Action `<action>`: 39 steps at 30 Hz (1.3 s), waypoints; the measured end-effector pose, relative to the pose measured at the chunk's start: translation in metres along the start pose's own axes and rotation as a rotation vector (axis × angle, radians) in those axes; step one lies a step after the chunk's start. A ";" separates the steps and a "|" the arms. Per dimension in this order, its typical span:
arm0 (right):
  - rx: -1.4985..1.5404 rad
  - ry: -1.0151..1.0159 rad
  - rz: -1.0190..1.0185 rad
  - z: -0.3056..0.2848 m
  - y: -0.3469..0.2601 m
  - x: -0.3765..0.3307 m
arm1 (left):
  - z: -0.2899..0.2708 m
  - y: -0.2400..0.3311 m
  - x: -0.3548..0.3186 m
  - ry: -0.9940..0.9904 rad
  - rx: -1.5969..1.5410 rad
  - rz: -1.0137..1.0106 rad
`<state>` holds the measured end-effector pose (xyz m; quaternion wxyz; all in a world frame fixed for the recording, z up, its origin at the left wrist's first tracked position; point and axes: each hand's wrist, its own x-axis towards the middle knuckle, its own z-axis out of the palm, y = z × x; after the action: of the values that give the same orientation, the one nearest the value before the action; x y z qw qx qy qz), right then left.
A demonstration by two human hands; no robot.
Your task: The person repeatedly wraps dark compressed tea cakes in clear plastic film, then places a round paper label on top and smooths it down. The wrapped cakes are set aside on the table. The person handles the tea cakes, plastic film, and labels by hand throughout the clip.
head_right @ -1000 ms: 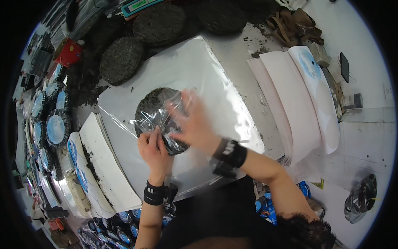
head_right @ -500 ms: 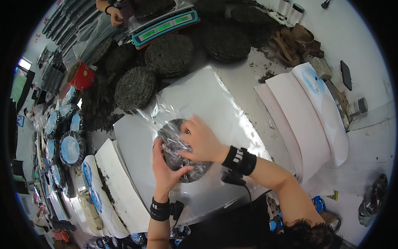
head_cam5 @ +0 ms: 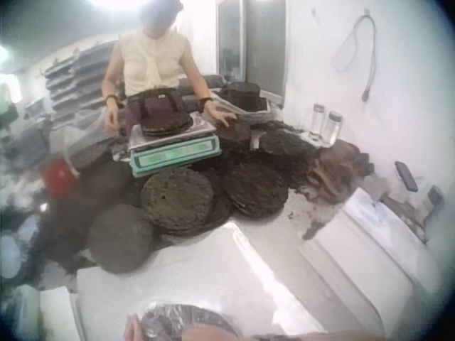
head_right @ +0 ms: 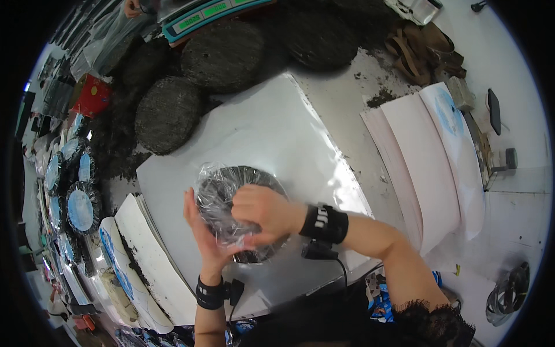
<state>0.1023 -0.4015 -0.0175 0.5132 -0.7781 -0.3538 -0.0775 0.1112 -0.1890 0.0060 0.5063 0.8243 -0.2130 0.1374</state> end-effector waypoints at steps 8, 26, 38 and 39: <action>-0.315 0.588 0.217 0.062 -0.040 0.028 | 0.015 -0.006 -0.015 -0.129 0.078 0.080; -0.245 0.442 0.764 -0.103 -0.055 -0.083 | 0.022 0.019 -0.023 -0.561 0.525 0.126; -1.182 0.416 1.028 -0.395 0.028 -0.358 | 0.024 0.026 -0.020 -0.533 0.549 0.135; -1.125 0.433 1.103 -0.401 0.023 -0.357 | 0.025 0.026 -0.020 -0.523 0.550 0.143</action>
<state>-0.0495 -0.9174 -0.0225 0.0673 -0.9493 0.2788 -0.1286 0.0816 -0.2175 0.0062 0.1838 0.9196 -0.3469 0.0095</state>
